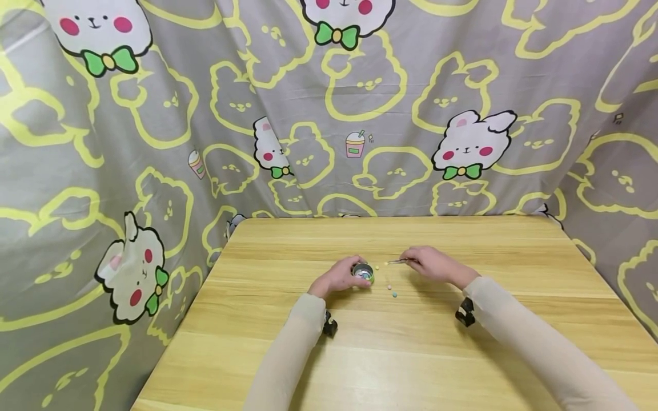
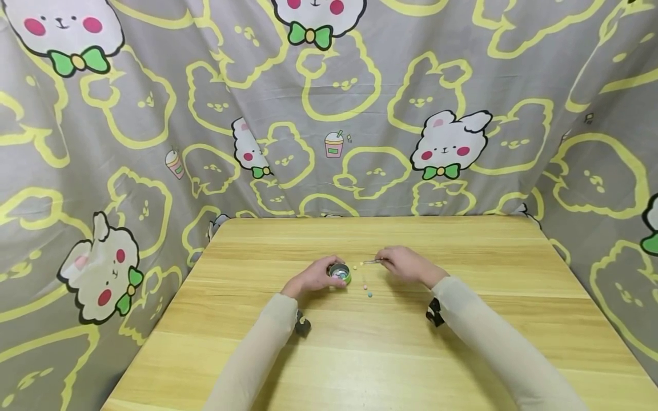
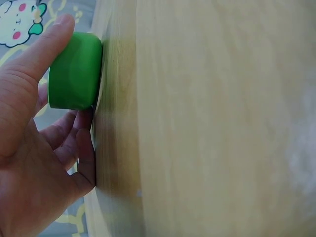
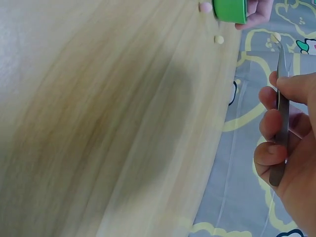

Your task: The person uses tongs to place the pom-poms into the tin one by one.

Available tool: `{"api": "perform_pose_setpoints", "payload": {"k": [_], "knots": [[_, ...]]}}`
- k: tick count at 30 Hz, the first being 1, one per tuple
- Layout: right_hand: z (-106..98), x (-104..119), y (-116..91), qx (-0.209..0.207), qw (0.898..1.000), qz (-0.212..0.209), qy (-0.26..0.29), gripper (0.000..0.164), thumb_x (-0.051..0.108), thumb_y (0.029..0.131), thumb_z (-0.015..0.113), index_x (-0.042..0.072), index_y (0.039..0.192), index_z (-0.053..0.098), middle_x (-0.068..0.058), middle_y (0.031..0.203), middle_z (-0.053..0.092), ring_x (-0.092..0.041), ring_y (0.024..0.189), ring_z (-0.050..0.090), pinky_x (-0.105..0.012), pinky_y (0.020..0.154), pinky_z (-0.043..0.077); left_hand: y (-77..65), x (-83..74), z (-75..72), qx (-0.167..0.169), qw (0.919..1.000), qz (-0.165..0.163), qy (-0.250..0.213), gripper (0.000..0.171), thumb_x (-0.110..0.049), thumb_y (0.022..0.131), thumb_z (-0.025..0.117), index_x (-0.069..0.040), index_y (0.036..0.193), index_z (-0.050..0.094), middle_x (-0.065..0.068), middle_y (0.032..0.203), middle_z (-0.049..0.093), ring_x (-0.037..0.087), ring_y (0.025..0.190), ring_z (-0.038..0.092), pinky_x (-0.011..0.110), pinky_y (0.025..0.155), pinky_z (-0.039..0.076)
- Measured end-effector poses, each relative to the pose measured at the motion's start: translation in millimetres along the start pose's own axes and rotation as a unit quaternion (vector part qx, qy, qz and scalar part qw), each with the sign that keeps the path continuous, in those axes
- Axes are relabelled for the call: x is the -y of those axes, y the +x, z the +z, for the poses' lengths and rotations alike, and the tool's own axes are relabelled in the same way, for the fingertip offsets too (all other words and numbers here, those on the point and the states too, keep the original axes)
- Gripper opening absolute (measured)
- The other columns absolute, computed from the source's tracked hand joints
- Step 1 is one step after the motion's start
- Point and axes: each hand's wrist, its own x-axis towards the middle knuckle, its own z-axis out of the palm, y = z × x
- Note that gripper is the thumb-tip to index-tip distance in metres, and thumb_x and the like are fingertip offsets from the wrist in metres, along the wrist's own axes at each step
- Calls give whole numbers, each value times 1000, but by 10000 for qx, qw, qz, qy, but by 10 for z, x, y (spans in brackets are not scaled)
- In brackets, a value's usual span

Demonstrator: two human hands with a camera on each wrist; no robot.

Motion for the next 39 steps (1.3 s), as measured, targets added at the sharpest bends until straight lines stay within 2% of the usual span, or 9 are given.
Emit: {"api": "perform_pose_setpoints", "payload": {"k": [13, 26, 34, 39], "knots": [[-34, 30, 76, -55, 10000, 11, 11, 18, 6, 94, 56, 5, 108, 65, -1, 94, 62, -10, 78, 56, -34, 69, 47, -12, -1, 6, -7, 10000, -29, -34, 54, -30, 77, 79, -15, 123, 54, -2, 106, 59, 14, 96, 55, 29, 84, 44], [-29, 28, 137, -121, 9999, -59, -64, 17, 6, 94, 56, 7, 107, 66, 2, 91, 61, -8, 75, 54, -33, 67, 46, 1, -9, -6, -19, 10000, -16, 66, 54, -31, 78, 78, -15, 124, 54, -1, 105, 59, 13, 95, 55, 30, 85, 44], [-47, 51, 156, -256, 9993, -252, -54, 16, 3, 92, 57, 6, 105, 66, 1, 89, 61, -8, 72, 52, -33, 64, 45, 15, 6, -1, -30, 10000, 22, 56, 52, -31, 78, 79, -17, 122, 55, -3, 106, 59, 13, 96, 54, 29, 86, 43], [-50, 78, 170, -159, 9997, -147, -67, 17, 4, 93, 56, 6, 107, 66, 0, 91, 62, -9, 75, 54, -34, 67, 46, 7, 8, -5, -45, 10000, 37, 23, 52, -31, 78, 79, -17, 122, 56, -3, 105, 59, 13, 96, 54, 30, 86, 43]]}}
